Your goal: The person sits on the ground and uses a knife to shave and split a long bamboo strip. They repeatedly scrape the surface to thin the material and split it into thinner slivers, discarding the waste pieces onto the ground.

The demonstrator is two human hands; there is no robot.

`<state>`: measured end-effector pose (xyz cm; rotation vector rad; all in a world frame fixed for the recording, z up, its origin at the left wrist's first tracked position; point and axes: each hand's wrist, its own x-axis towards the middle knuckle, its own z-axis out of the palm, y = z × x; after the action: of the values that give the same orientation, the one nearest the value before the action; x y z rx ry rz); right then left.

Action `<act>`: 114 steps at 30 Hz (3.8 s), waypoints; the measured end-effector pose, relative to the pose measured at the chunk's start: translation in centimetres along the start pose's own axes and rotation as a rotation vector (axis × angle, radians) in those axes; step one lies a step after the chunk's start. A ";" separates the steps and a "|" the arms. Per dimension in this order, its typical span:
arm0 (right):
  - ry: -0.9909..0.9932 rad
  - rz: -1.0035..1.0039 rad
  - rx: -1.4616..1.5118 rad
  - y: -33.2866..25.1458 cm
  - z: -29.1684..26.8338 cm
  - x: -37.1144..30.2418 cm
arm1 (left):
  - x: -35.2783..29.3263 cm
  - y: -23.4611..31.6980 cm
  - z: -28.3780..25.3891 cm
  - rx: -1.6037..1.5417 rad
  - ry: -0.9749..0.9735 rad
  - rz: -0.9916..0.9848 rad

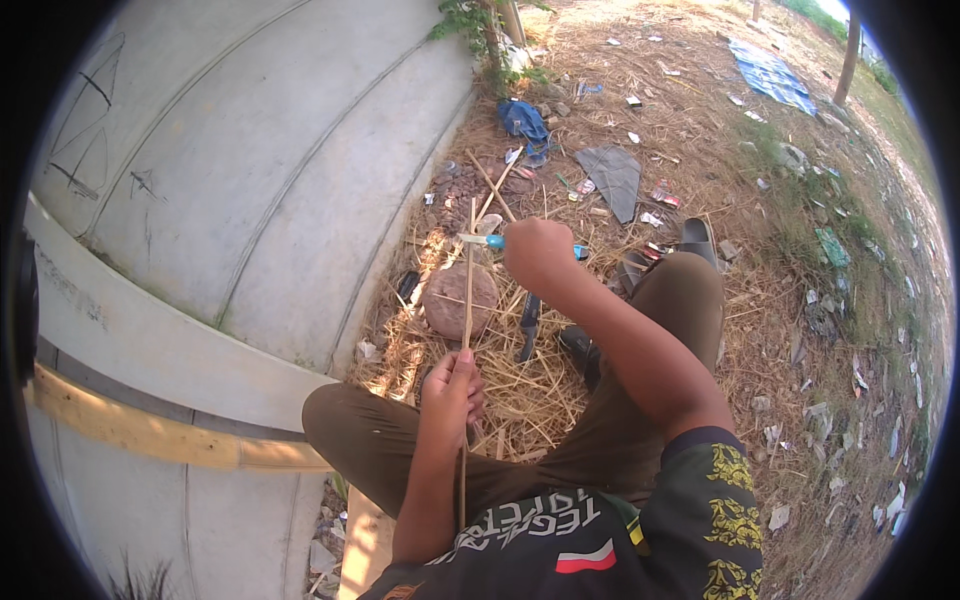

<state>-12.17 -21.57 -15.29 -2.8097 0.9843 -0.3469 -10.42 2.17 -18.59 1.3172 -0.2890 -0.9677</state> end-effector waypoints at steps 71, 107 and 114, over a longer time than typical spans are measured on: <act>0.304 0.409 0.172 8.2 -3.4 4.9 | -4.5 1.8 1.5 0.282 -0.089 0.221; 0.417 0.420 0.178 9.0 -7.3 3.4 | -5.2 1.1 1.4 0.247 -0.092 0.216; 0.211 -0.107 0.118 1.5 -5.1 -2.1 | -2.2 0.7 0.4 0.217 -0.029 0.177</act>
<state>-16.04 -21.73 -11.06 -2.7659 0.8221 -0.7027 -11.67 3.41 -17.10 1.4488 -0.5361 -0.8227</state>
